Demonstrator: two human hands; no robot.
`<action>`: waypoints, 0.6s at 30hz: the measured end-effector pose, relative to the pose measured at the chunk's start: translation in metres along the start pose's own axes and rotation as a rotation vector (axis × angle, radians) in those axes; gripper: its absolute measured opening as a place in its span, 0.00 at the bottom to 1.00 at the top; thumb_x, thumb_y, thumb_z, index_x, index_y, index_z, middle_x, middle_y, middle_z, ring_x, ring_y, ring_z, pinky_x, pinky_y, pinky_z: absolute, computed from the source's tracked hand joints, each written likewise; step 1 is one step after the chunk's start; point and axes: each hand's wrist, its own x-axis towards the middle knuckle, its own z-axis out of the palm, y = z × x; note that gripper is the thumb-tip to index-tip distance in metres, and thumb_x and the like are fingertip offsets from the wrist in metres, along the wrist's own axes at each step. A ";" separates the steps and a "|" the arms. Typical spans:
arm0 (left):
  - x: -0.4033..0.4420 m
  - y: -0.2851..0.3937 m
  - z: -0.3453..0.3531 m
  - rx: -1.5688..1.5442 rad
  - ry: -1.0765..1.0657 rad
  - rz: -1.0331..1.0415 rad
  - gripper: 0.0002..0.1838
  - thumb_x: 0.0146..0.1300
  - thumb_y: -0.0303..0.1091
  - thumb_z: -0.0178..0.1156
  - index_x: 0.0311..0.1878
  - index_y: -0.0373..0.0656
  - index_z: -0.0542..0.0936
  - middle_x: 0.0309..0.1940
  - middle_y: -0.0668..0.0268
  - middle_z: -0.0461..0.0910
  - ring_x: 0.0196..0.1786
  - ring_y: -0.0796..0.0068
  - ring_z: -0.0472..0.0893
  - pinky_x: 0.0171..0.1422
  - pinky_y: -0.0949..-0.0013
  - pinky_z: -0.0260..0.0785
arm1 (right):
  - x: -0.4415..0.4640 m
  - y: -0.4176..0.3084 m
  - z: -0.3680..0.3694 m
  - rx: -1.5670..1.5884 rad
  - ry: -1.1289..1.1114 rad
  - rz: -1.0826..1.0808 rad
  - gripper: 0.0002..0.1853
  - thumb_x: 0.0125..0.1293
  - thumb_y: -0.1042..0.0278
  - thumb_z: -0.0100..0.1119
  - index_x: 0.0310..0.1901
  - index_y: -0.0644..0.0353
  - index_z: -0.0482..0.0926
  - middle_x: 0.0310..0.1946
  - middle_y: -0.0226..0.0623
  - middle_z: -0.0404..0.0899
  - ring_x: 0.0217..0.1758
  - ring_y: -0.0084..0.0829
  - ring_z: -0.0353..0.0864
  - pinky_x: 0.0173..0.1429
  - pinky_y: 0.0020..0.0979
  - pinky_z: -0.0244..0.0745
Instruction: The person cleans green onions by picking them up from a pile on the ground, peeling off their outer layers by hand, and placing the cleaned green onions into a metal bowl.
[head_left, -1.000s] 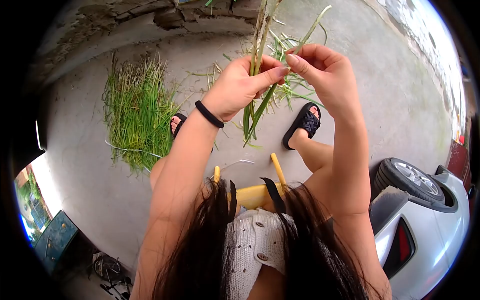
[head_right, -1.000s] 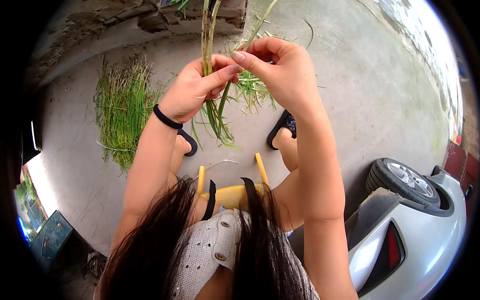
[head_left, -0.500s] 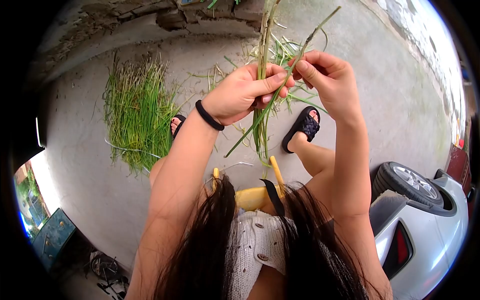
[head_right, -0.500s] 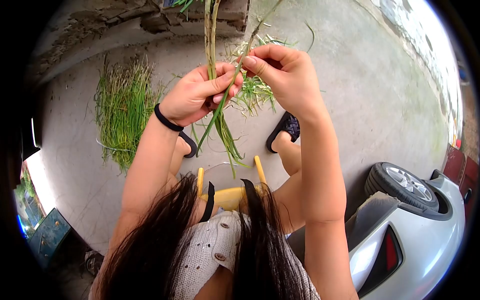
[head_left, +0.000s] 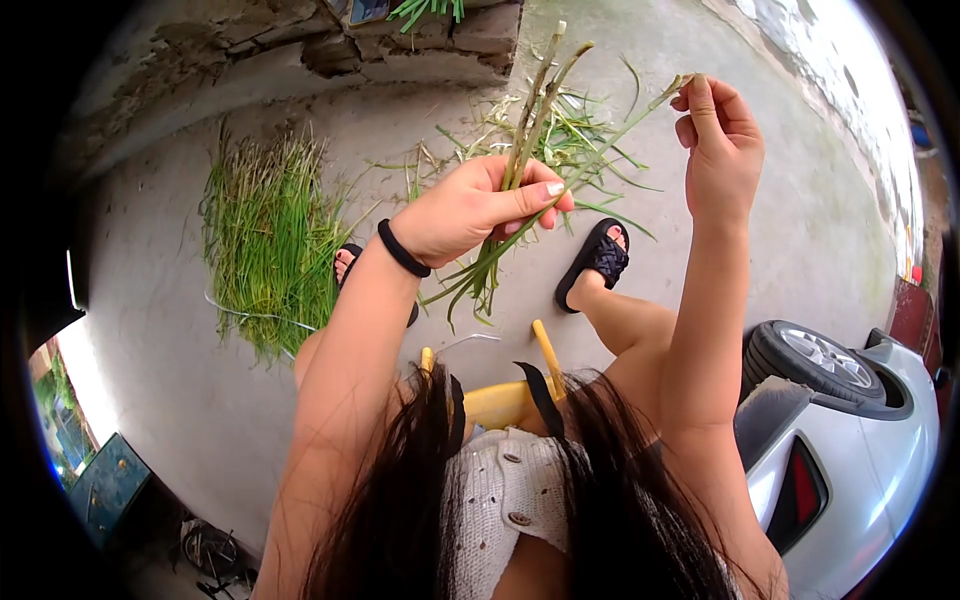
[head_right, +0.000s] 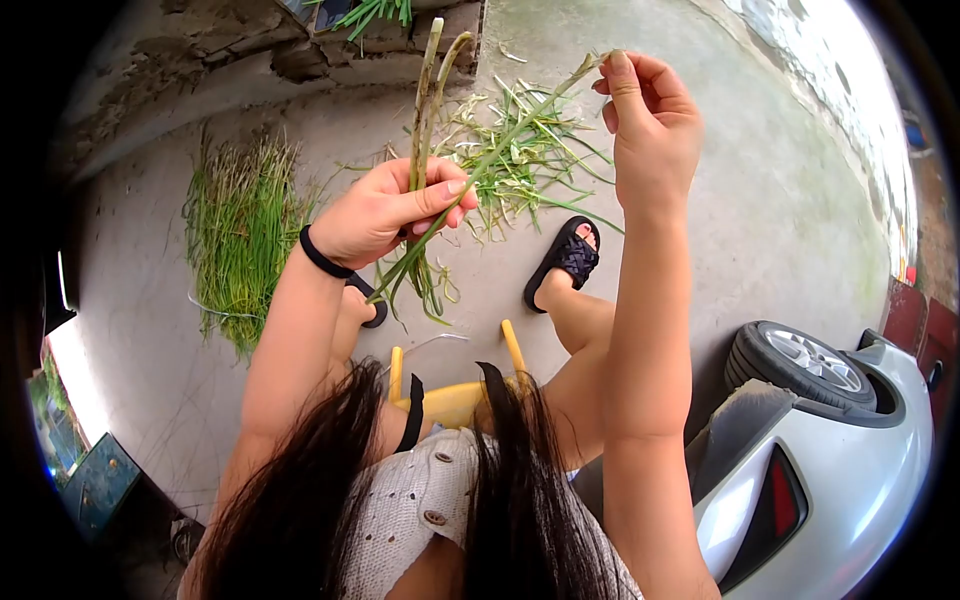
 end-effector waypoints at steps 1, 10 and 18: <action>0.000 0.000 -0.001 0.010 0.000 -0.003 0.08 0.65 0.36 0.54 0.40 0.42 0.77 0.29 0.73 0.76 0.24 0.91 0.64 0.27 0.86 0.54 | 0.002 -0.001 -0.003 0.008 0.045 -0.018 0.10 0.62 0.66 0.59 0.37 0.65 0.78 0.30 0.31 0.79 0.31 0.17 0.72 0.28 0.17 0.63; -0.002 0.001 -0.003 0.090 0.016 -0.071 0.08 0.64 0.36 0.56 0.40 0.42 0.78 0.28 0.74 0.76 0.25 0.91 0.65 0.27 0.86 0.54 | 0.024 -0.004 -0.051 -0.081 0.344 -0.043 0.11 0.58 0.66 0.64 0.33 0.67 0.79 0.26 0.32 0.78 0.27 0.19 0.72 0.26 0.19 0.60; 0.006 -0.002 -0.002 0.135 0.130 -0.051 0.09 0.62 0.37 0.58 0.40 0.42 0.77 0.28 0.75 0.75 0.24 0.90 0.64 0.26 0.84 0.54 | 0.009 0.014 -0.032 -0.410 -0.118 0.061 0.16 0.60 0.68 0.60 0.46 0.68 0.76 0.36 0.40 0.80 0.35 0.24 0.82 0.28 0.18 0.70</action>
